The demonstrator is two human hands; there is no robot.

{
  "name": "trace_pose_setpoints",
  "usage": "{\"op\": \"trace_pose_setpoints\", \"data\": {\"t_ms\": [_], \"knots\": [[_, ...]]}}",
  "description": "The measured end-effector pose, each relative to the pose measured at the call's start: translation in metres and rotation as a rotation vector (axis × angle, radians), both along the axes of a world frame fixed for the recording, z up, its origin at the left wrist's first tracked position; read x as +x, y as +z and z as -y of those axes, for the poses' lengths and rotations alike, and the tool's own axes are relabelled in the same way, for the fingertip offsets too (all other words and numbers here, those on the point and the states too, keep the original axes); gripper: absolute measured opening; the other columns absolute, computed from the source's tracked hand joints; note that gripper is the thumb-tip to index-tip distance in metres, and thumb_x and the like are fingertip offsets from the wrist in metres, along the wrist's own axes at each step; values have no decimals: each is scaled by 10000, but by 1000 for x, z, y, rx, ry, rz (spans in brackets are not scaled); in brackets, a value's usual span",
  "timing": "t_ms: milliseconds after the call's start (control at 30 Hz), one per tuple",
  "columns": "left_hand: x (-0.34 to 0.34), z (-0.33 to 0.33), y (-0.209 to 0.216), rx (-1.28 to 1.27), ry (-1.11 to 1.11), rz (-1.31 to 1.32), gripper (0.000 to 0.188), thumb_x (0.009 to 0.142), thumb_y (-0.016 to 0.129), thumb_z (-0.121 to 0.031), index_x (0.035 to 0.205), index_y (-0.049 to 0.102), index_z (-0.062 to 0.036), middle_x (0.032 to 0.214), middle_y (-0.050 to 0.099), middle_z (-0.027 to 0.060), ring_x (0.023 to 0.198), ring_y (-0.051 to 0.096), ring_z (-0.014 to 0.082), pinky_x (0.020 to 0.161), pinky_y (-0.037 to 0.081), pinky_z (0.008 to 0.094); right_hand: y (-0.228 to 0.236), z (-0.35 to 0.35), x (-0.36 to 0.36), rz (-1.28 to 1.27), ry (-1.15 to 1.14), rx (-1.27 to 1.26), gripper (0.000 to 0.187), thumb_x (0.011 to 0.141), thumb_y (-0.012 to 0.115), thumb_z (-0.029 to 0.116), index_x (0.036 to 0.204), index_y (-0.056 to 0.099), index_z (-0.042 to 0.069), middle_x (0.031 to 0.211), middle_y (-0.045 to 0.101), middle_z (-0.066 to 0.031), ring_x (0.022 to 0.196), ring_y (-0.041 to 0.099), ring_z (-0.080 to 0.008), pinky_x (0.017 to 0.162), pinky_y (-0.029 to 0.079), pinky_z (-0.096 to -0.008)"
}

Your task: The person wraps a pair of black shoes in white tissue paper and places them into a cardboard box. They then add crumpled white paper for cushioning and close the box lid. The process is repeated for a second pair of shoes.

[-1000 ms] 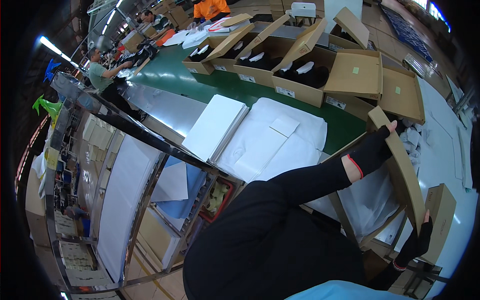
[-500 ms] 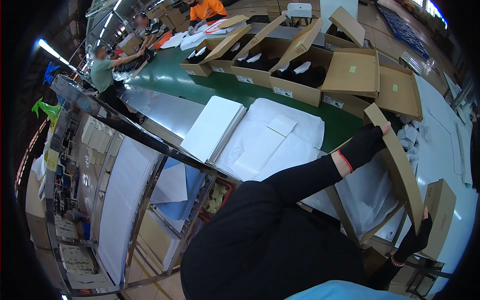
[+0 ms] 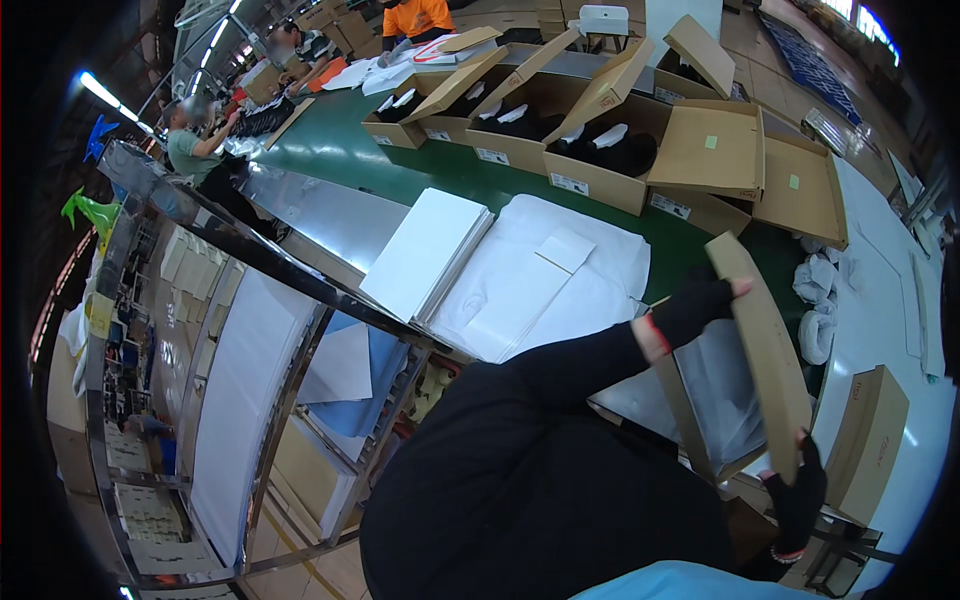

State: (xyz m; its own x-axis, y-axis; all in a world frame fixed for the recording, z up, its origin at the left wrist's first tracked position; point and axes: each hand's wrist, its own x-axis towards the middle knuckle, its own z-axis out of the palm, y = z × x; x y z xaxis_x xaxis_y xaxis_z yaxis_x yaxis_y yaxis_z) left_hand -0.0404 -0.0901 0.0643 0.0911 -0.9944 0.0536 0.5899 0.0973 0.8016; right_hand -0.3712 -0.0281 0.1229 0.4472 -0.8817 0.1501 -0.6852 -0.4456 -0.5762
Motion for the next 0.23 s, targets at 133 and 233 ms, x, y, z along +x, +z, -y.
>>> {"op": "trace_pose_setpoints", "data": {"t_ms": [133,233], "knots": [[15,-70,-53,181,114,69,627,793,758,-294,1268,483,9,1105,609,104,955,636,190,781,554,335,-27,-14,20,-282,189,-77,791,576,799,205,1307,523,79,1349,511,-160,1225,429,-385,1010,363,-478],[23,-94,-86,402,128,257,770,769,773,-340,1376,382,-71,1188,588,91,1049,605,230,821,551,381,-83,-28,43,-484,164,-34,972,628,769,265,1471,298,150,1536,231,-154,1429,157,-386,1145,167,-516]]}}
